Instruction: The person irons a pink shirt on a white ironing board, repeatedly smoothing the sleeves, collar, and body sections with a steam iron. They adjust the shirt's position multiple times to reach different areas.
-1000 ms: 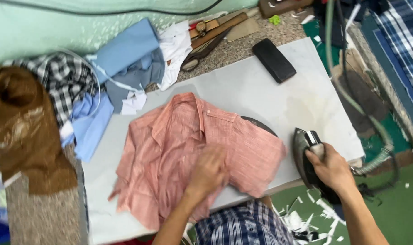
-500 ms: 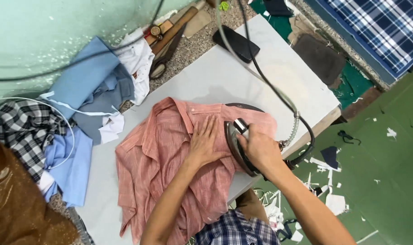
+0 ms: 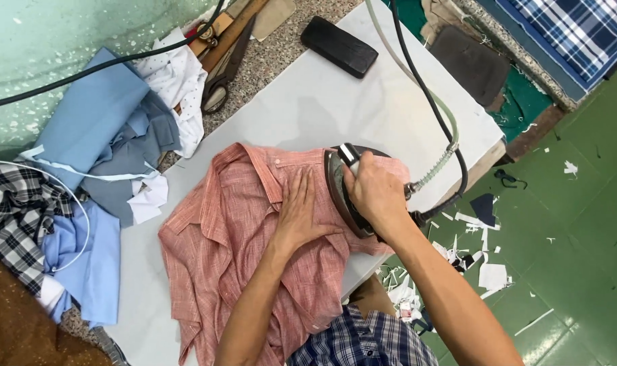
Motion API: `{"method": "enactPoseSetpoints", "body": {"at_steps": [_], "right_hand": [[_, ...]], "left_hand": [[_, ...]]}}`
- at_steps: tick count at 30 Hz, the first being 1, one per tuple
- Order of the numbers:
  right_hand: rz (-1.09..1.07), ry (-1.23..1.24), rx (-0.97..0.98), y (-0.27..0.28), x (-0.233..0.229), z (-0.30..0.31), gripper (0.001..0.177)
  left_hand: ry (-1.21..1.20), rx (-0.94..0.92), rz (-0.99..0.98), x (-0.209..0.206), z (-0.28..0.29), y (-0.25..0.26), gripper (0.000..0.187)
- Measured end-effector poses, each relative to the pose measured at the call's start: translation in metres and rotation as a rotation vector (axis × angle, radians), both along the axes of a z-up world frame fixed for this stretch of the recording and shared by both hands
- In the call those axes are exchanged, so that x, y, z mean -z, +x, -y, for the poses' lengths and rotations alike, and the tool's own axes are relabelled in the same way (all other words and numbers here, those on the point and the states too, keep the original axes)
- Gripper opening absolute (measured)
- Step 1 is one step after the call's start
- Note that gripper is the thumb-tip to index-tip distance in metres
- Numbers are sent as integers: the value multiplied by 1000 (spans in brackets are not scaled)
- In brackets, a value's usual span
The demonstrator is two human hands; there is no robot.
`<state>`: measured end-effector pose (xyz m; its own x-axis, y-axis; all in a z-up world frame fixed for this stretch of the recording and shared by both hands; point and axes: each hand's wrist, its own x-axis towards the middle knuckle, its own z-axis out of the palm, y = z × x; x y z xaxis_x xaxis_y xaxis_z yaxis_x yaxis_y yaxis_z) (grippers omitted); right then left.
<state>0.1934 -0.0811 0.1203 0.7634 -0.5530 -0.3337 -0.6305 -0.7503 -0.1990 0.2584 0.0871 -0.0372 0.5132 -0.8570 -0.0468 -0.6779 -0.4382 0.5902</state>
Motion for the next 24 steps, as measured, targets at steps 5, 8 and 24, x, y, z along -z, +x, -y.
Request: {"method": "enactPoseSetpoints", "body": {"at_steps": [5,8,24], "right_hand": [[18,-5,6,-11,0,-7,47],[31,-20,11,-10,5,-5,46],[13,-78,19,-3,-3,13,45]], "left_hand": [[-25,-6,35,5,0,0,155],[-28,-6,31,1,0,-1,155],[70,-2,30,-16,0,-3,155]]}}
